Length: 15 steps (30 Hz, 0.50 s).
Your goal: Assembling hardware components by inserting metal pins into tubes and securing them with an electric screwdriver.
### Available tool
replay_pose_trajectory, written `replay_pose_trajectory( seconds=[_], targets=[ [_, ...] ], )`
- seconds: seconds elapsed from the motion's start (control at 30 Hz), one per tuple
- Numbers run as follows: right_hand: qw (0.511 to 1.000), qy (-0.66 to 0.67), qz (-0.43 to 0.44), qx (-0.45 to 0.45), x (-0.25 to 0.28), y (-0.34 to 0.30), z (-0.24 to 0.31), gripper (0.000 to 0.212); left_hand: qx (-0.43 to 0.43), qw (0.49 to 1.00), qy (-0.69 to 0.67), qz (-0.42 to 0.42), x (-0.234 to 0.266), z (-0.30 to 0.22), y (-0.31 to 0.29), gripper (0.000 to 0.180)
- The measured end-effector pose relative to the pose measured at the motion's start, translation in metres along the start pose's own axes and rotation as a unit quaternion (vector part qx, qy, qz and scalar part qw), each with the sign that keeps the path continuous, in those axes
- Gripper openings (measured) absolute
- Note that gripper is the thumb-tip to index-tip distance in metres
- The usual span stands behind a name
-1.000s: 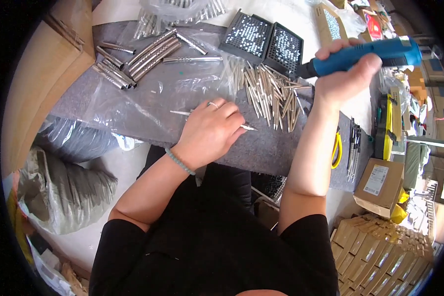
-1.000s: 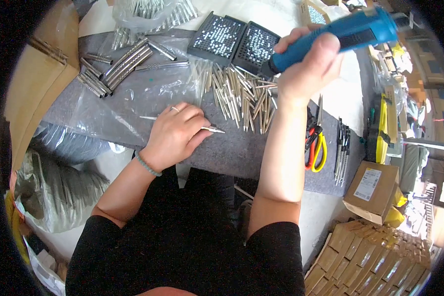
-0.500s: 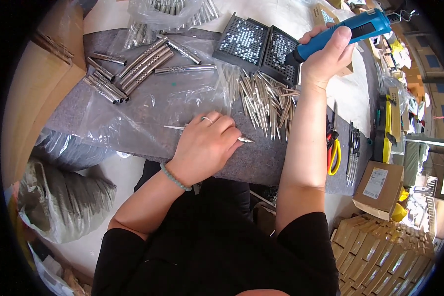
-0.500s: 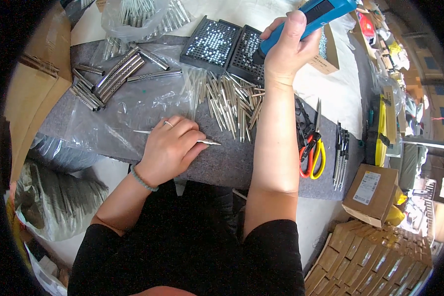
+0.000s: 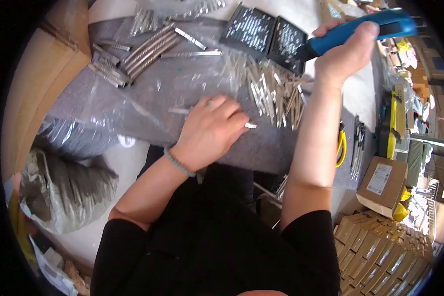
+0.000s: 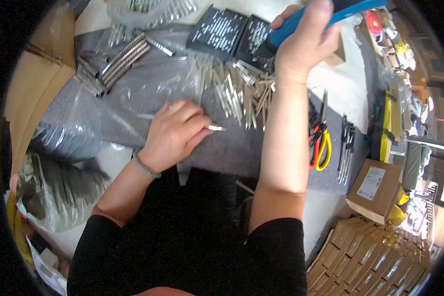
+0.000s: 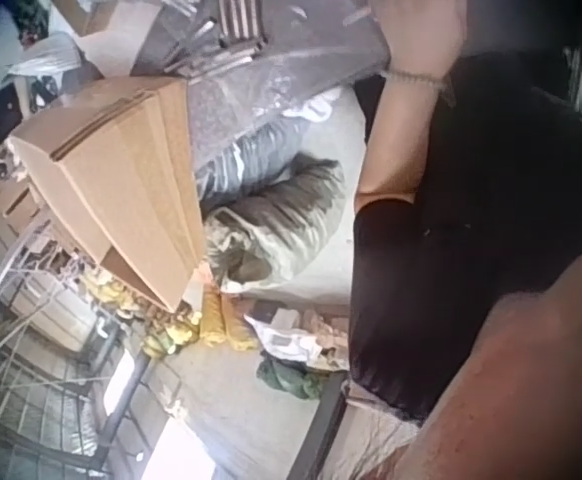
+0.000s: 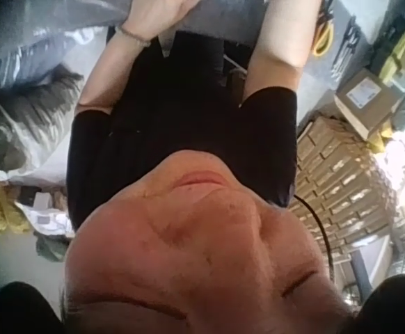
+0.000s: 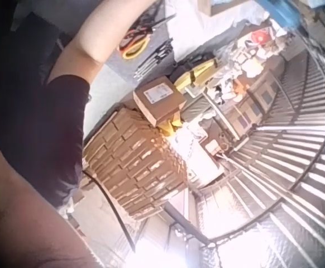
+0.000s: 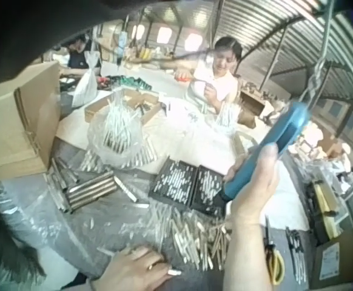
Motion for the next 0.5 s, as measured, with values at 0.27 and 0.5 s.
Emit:
replay_pose_trajectory(
  seconds=[0.27,0.5],
  targets=[
    [0.985,0.115,0.054,-0.115,-0.003,-0.044,0.061,0.062,0.039,0.998,0.043,-0.038,-0.005,0.002,0.0,0.021],
    [0.978,0.137,0.039,-0.154,-0.002,-0.075,0.073,0.066,0.005,0.998,0.054,-0.032,-0.005,0.002,-0.001,0.02]
  ],
)
Point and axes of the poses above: each hand's wrist, its own y-axis towards the middle knuckle, its own x-axis out of the back of the hand, z = x × y, the point moved 2 cm from there along y, towards the middle knuckle, and after that the axes turned 7 degrees about x, right-handed, at the moved point
